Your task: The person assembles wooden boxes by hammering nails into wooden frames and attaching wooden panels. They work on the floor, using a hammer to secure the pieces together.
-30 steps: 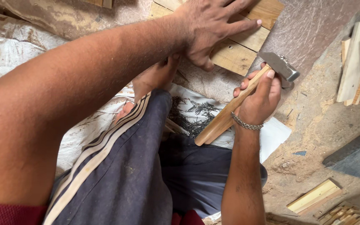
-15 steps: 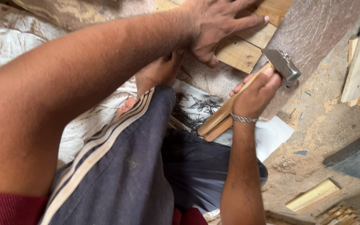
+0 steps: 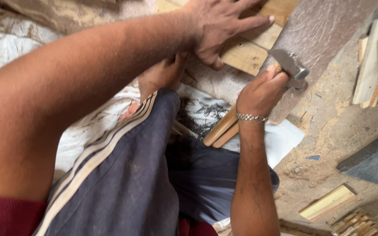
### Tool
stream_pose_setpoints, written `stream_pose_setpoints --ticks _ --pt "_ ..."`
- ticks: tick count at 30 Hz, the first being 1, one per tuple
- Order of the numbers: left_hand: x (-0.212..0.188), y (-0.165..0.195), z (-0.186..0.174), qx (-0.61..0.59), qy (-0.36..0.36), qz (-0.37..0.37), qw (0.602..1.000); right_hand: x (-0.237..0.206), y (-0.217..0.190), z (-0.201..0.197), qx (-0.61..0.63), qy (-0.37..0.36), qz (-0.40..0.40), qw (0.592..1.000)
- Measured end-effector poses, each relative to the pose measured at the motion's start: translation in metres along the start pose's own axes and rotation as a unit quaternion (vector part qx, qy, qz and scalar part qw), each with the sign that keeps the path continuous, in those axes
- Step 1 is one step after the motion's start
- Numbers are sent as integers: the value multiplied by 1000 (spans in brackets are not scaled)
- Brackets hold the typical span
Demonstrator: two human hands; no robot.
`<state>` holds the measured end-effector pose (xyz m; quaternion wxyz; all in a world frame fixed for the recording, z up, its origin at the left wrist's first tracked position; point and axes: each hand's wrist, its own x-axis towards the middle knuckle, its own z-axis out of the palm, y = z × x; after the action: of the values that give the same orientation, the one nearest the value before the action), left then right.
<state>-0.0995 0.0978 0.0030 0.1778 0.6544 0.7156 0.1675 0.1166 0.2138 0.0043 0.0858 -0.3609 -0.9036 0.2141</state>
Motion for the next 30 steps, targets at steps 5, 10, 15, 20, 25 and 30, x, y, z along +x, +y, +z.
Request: stream_pose_setpoints --ticks 5,10,15,20,25,30 --pt "2 1 7 10 -5 -4 1000 -6 8 5 11 -3 -2 1000" --pt "9 4 13 -104 30 30 994 -7 6 7 -4 14 -25 1000" --pt "9 12 13 26 17 -8 1000 2 -7 -10 -19 -49 8 999" --pt "9 16 8 19 7 -17 1000 20 -19 -39 30 -137 95 986" --pt "12 12 13 10 2 -13 1000 9 -20 -24 -52 -79 23 995" --pt "14 8 16 -82 67 50 993 4 -12 -13 -31 -34 -28 999"
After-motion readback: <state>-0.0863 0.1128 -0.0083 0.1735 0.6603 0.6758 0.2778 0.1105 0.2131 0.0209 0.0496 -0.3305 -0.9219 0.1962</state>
